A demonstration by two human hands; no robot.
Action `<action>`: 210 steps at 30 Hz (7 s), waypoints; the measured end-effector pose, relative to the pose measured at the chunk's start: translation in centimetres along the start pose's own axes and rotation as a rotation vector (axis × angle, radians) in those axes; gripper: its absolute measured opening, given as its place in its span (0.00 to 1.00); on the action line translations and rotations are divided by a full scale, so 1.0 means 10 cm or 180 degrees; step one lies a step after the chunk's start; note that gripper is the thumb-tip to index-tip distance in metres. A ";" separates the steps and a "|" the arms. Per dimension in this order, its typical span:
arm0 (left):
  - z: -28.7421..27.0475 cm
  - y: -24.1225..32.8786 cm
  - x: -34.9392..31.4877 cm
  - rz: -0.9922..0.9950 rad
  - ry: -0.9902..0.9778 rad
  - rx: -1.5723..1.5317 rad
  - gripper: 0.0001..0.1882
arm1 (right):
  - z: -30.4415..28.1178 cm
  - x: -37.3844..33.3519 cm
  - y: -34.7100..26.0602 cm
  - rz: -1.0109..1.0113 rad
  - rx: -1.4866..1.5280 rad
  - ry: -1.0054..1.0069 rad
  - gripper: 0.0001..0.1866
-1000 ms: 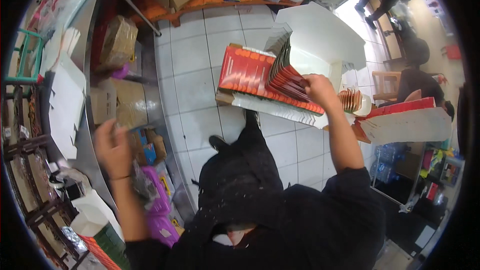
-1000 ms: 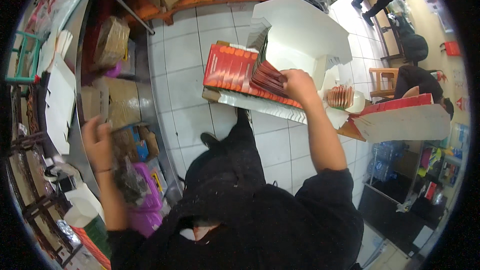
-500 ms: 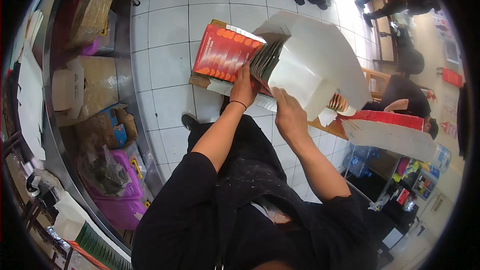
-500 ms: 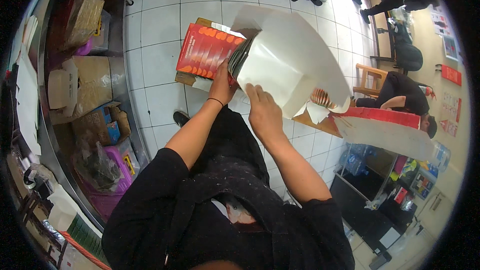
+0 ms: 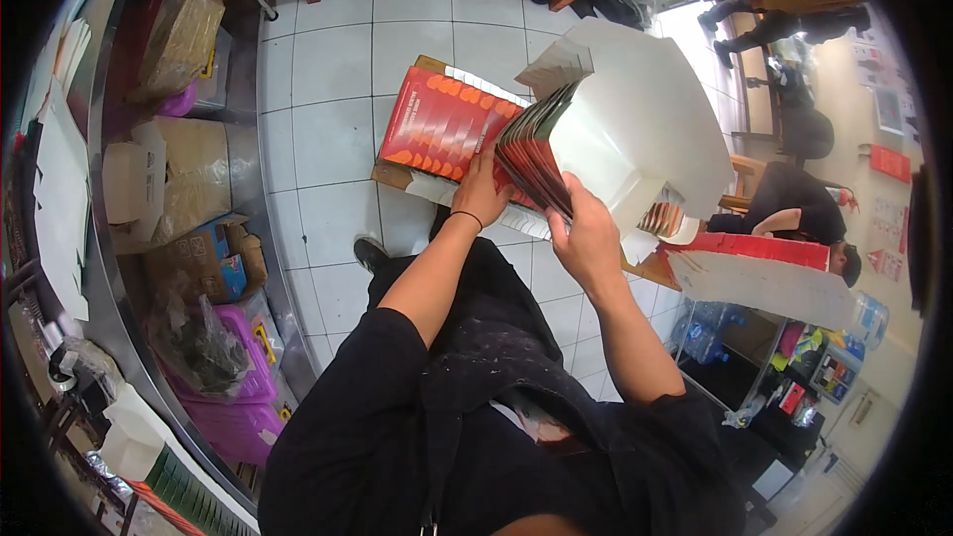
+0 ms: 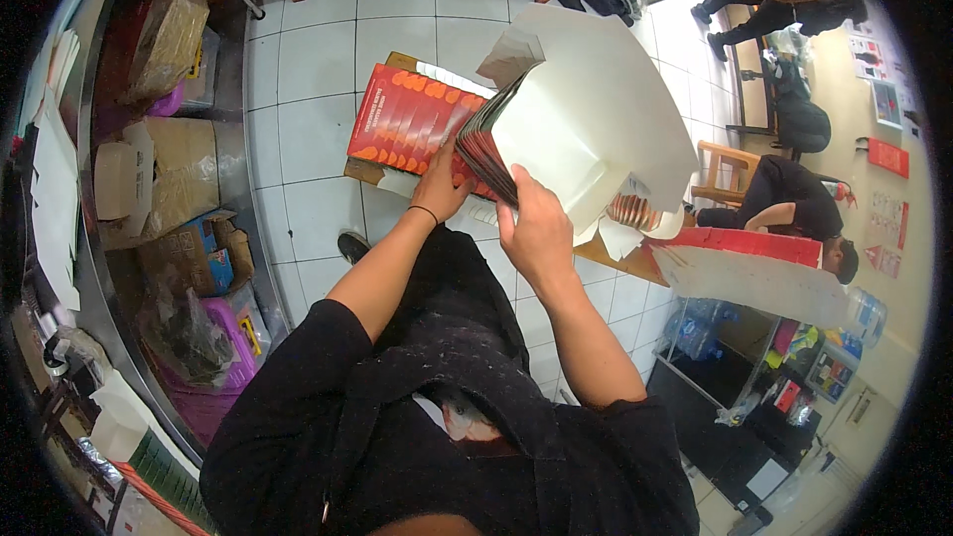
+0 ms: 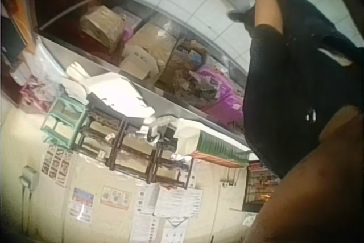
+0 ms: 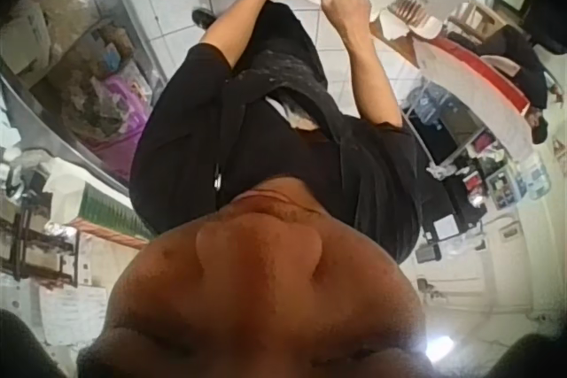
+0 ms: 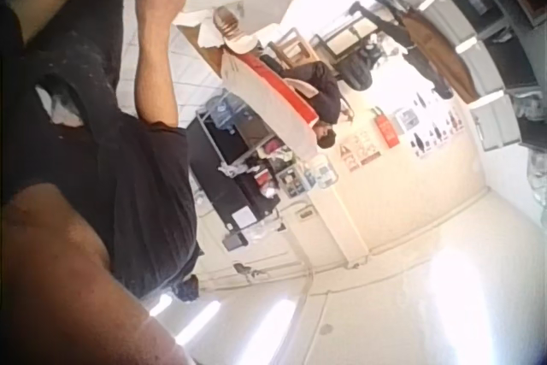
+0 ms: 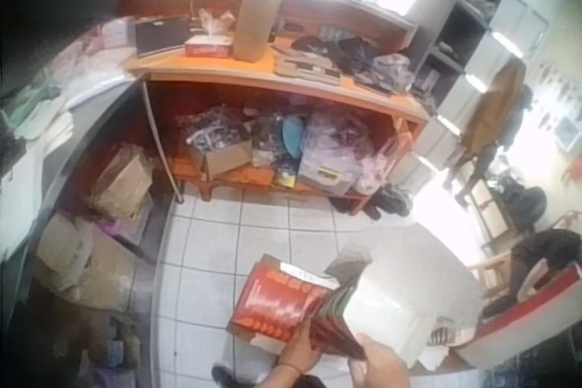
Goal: The person assembles cardboard food boxes by hand, folding the flaps and stacking them on the counter.
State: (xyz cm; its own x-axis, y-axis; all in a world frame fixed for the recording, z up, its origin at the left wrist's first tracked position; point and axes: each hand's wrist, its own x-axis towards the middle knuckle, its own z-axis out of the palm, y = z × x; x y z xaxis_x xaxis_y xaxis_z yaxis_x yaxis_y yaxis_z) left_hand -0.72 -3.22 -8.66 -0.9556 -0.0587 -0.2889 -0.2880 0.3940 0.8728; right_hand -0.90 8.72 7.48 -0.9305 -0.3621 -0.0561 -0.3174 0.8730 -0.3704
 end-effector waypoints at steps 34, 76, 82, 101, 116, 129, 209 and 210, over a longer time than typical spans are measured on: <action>-0.56 0.77 0.66 0.0565 -0.0748 -0.2145 0.42 | 0.21 -0.37 0.89 0.2401 0.3306 0.1836 0.31; -1.86 0.57 -0.78 0.0812 0.1865 -0.0694 0.42 | 0.14 -1.01 1.28 0.2525 0.3697 0.0788 0.34; -4.34 0.34 -1.44 0.0941 0.4005 0.0539 0.20 | 1.77 -2.96 3.02 0.2174 0.0688 -0.1313 0.25; -5.65 -0.62 -2.01 -0.0572 0.1275 0.1778 0.28 | 0.99 -2.81 0.83 0.2894 0.1927 -0.0856 0.25; -5.49 -0.65 -2.06 -0.0582 0.2402 0.2870 0.11 | 1.08 -2.55 0.85 0.2439 0.1357 -0.0996 0.25; -5.27 0.91 -2.49 0.2943 0.4060 0.4211 0.02 | -0.72 -0.96 -2.19 -0.2374 0.0542 0.0985 0.22; 2.51 0.74 -6.62 -0.1368 0.5952 -0.1773 0.12 | 0.44 -4.91 -1.08 -0.6223 0.1489 -0.3475 0.08; 2.51 0.66 -6.55 -0.1450 0.6067 -0.1425 0.11 | 0.42 -4.88 -1.04 -0.6218 0.1491 -0.3476 0.08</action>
State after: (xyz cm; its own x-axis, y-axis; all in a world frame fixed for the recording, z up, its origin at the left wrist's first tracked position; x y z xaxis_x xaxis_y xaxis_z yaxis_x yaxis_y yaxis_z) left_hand 61.54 26.29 6.14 0.4353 -0.8998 -0.0300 -0.1867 -0.1228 0.9747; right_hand 48.60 15.97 10.14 0.8148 -0.5149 0.2663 -0.2087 -0.6891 -0.6939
